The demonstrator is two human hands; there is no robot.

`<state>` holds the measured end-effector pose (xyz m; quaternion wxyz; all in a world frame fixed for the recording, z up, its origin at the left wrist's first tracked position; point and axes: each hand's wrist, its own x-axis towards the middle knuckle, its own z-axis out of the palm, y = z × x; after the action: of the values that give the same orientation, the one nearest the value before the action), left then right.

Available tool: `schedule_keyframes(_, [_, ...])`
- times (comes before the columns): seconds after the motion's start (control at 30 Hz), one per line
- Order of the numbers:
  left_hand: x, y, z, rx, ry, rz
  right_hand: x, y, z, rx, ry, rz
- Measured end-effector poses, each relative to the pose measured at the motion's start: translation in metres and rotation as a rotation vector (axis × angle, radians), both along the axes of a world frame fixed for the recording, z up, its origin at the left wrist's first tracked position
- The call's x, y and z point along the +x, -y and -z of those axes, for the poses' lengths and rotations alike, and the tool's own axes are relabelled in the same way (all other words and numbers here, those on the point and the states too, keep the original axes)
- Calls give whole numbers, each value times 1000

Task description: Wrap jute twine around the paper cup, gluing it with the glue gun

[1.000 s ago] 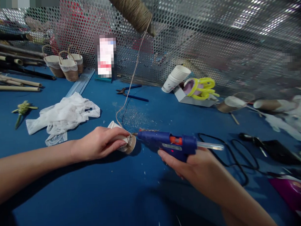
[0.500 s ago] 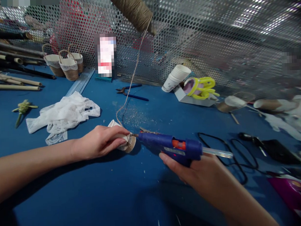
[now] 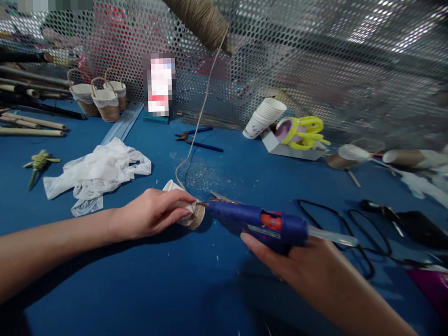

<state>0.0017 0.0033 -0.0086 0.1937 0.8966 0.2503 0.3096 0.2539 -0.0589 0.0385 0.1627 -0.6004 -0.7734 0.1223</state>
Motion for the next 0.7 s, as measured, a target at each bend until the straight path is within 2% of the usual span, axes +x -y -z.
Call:
schedule_keyframes(0.23, [0, -1, 1, 9, -14, 7, 9, 1, 5, -56, 42, -13])
schedule_keyframes(0.47, [0, 0, 1, -21, 2, -10, 0, 3, 1, 20, 6, -55])
schedule_keyframes(0.7, [-1, 0, 2, -16, -10, -13, -4, 2, -6, -181, 61, 20])
